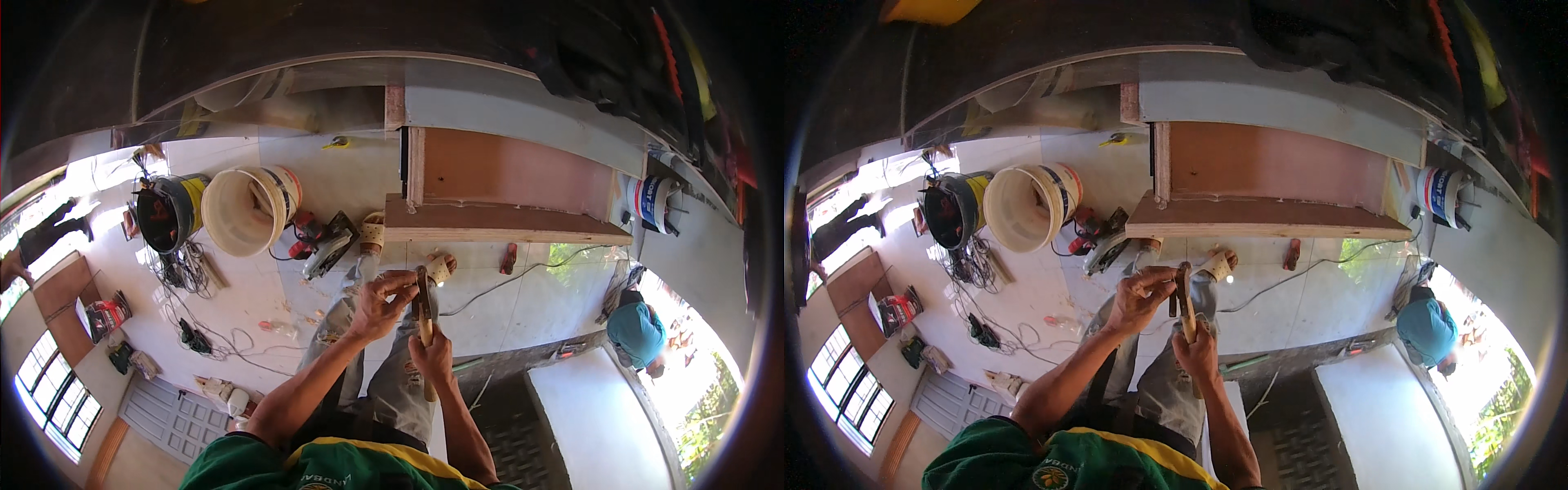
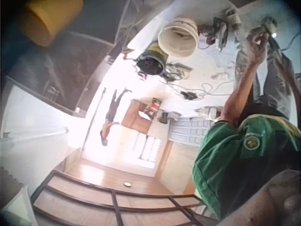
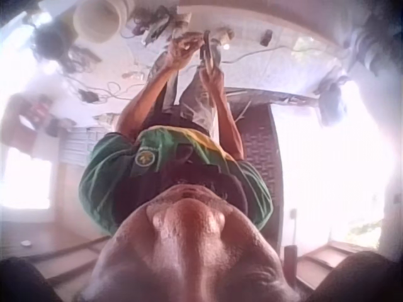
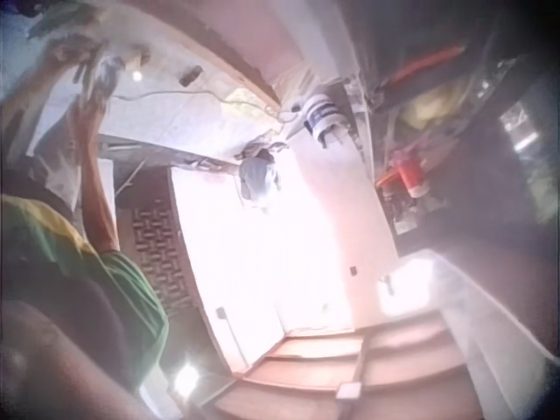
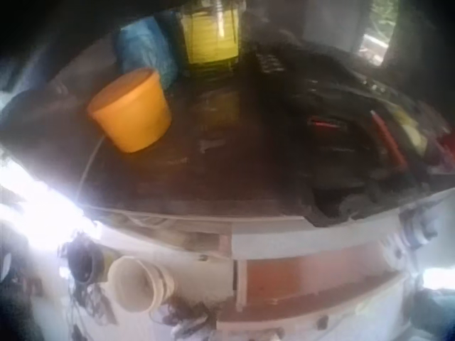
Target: The person fits a wooden panel onto a cabinet drawer, marks it with a pencil, and secures it in place by hammering nails into the wood.
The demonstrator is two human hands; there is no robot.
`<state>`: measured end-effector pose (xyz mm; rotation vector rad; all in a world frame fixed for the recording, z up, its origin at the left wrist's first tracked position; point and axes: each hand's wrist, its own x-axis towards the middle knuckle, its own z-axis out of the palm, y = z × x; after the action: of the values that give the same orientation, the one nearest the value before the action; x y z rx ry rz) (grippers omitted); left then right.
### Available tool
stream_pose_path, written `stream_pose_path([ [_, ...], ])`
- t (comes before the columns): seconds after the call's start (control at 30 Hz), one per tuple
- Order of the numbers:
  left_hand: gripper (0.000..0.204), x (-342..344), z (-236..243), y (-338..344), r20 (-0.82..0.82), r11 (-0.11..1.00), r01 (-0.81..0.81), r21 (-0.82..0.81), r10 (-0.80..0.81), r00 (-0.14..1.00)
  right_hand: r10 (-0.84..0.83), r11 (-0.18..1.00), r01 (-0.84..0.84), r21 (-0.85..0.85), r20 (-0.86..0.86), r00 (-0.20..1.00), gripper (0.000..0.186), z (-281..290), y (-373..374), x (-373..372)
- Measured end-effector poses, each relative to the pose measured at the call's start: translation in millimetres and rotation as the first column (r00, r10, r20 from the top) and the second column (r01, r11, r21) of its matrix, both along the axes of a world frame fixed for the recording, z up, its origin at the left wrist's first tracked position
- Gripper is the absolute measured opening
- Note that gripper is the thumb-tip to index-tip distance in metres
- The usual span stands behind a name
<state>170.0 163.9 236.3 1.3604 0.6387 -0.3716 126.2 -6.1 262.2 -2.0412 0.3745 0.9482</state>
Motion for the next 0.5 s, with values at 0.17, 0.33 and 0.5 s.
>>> stream_pose_path([
  [0.17, 0.014, -3.5, 0.1, -10.6, 0.030, 0.996, -0.008, 0.086, 0.006, 1.000, 0.135, 0.988, -0.131, -0.086, 0.045, 0.990, 0.029, -2.8, -4.1, 5.0],
  [0.33, 0.012, -8.3, 11.8, -16.5, 0.036, 0.985, -0.035, 0.171, 0.030, 0.999, 0.025, 0.997, -0.039, -0.071, -0.187, 0.982, 0.031, 7.0, 4.8, 16.9],
  [0.5, 0.019, -19.6, 11.3, -26.1, 0.183, 0.968, -0.201, 0.152, 0.172, 0.968, 0.105, 0.982, -0.139, -0.131, -0.236, 0.966, 0.034, -31.6, -13.7, 4.2],
])
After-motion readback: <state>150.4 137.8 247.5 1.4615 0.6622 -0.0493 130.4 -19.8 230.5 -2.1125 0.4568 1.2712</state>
